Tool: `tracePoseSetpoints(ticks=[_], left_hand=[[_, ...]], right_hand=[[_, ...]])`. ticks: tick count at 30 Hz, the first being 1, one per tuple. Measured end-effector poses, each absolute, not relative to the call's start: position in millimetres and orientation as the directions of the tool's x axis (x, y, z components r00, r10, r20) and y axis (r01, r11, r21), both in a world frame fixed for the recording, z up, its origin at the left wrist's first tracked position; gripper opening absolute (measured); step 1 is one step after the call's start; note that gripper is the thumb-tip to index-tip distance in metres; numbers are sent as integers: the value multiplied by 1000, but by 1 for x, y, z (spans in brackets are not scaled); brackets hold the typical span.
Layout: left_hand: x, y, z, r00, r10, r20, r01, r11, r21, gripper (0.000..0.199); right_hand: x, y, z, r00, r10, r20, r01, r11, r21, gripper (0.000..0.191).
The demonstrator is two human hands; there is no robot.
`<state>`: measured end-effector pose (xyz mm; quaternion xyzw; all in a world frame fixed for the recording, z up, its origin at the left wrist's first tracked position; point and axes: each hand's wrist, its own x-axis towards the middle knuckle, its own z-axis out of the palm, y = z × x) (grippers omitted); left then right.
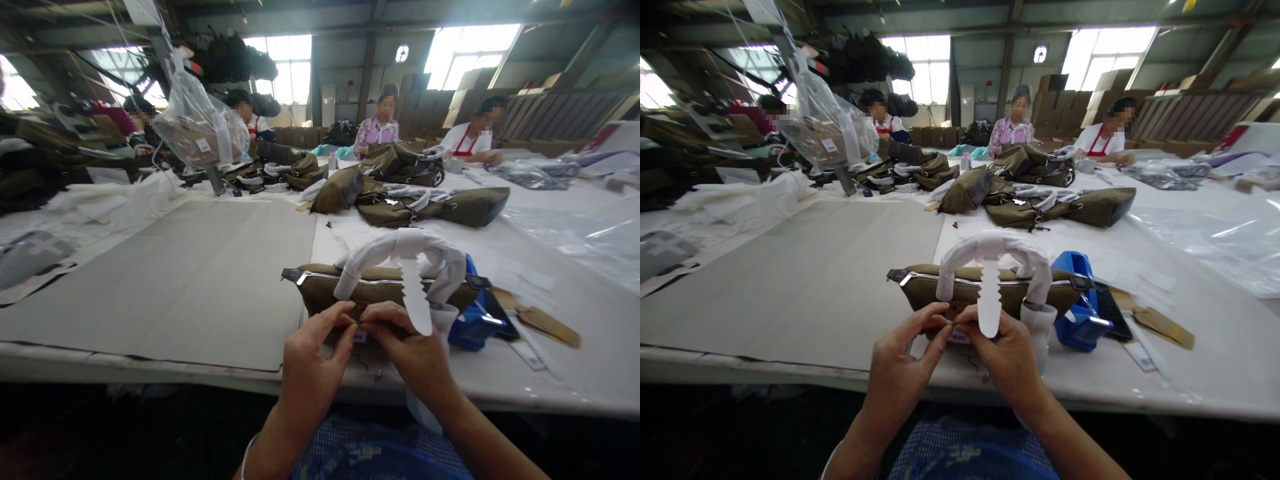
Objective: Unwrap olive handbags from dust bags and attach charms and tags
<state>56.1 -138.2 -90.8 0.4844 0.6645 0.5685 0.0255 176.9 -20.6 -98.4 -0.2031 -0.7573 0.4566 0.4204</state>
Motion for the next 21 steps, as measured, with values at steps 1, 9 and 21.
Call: tracePoseSetpoints(ticks=[1, 9, 21], left_hand=[[56, -138, -91, -525, 674, 520, 622, -114, 775, 35], [57, -141, -94, -487, 695, 529, 649, -117, 752, 35], [57, -140, -96, -484, 654, 582, 711, -94, 697, 26]], right_hand=[[177, -20, -98, -566, 676, 472, -75, 527, -846, 6], [183, -22, -100, -552, 510, 660, -33, 778, -628, 21], [182, -23, -95, -564, 477, 674, -49, 795, -604, 16]])
